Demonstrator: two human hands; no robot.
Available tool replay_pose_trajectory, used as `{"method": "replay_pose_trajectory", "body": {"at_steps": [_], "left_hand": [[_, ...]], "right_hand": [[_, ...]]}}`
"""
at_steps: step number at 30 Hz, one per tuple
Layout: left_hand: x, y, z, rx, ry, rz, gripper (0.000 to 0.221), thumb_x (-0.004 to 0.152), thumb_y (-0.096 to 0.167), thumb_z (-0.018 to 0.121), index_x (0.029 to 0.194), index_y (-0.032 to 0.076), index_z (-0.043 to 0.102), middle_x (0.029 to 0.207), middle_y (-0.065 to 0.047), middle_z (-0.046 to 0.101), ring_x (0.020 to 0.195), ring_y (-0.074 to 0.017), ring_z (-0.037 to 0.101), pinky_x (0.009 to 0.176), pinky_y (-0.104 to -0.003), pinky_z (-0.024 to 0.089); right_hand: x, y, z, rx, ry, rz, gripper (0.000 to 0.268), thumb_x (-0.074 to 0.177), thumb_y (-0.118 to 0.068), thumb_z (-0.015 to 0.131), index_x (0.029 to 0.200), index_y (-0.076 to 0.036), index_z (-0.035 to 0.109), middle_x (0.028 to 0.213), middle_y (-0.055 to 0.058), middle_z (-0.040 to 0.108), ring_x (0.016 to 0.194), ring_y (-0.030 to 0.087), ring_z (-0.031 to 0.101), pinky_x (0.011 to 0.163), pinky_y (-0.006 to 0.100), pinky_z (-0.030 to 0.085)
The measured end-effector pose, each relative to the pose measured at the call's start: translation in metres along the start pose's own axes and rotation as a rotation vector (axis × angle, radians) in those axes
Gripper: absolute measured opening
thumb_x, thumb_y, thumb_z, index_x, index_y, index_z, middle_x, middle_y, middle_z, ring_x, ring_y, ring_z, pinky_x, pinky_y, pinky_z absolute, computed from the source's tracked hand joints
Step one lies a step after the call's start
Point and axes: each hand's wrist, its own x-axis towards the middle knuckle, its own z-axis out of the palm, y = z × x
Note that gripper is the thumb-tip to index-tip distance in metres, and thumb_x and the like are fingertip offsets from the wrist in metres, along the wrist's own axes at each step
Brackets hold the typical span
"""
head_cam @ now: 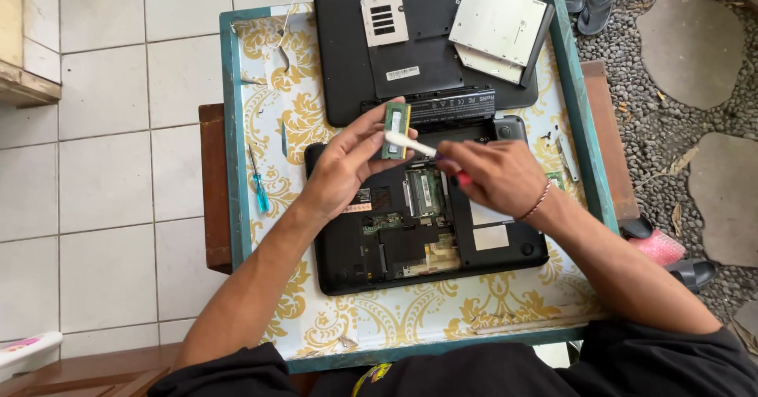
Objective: Cleaning and repairing internal laptop components using a brush and screwdriver
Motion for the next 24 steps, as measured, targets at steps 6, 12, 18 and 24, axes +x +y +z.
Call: {"method": "replay_pose_trajectory", "body": {"at_steps": [6, 12, 18, 24], "left_hand": [[0.001, -0.001, -0.007, 0.020, -0.005, 0.008, 0.049, 0.109, 0.013, 0.044, 0.158, 0.010, 0.041, 0.137, -0.024, 0.058, 0.122, -0.0322, 0.066, 0.109, -0.048, 0.056], [-0.002, 0.002, 0.003, 0.039, -0.001, -0.051, 0.049, 0.108, 0.014, 0.046, 0.156, 0.007, 0.042, 0.139, -0.025, 0.057, 0.121, -0.0329, 0.064, 0.108, -0.048, 0.056], [0.002, -0.003, -0.005, 0.015, 0.004, -0.038, 0.049, 0.108, 0.012, 0.041, 0.157, 0.010, 0.042, 0.143, -0.026, 0.054, 0.122, -0.0345, 0.063, 0.108, -0.048, 0.056], [0.003, 0.003, -0.004, -0.002, 0.070, -0.019, 0.050, 0.107, 0.016, 0.046, 0.155, 0.004, 0.043, 0.131, -0.023, 0.065, 0.120, -0.0299, 0.068, 0.106, -0.046, 0.057]], "right_hand": [[-0.005, -0.005, 0.008, -0.041, -0.032, -0.016, 0.026, 0.097, -0.030, 0.049, 0.117, -0.018, 0.062, 0.078, 0.000, 0.064, 0.056, 0.026, 0.067, 0.056, 0.037, 0.056], [-0.006, 0.019, 0.006, -0.130, 0.005, 0.108, 0.027, 0.099, -0.024, 0.051, 0.125, -0.018, 0.059, 0.077, -0.004, 0.061, 0.050, 0.017, 0.063, 0.055, 0.029, 0.054], [0.003, -0.002, -0.002, -0.023, -0.054, 0.040, 0.027, 0.097, -0.024, 0.050, 0.122, -0.022, 0.060, 0.076, -0.004, 0.063, 0.053, 0.021, 0.066, 0.056, 0.033, 0.056], [-0.006, -0.006, 0.016, -0.002, -0.056, 0.040, 0.029, 0.096, -0.028, 0.046, 0.122, -0.022, 0.058, 0.079, -0.002, 0.064, 0.054, 0.025, 0.068, 0.056, 0.037, 0.056]]}}
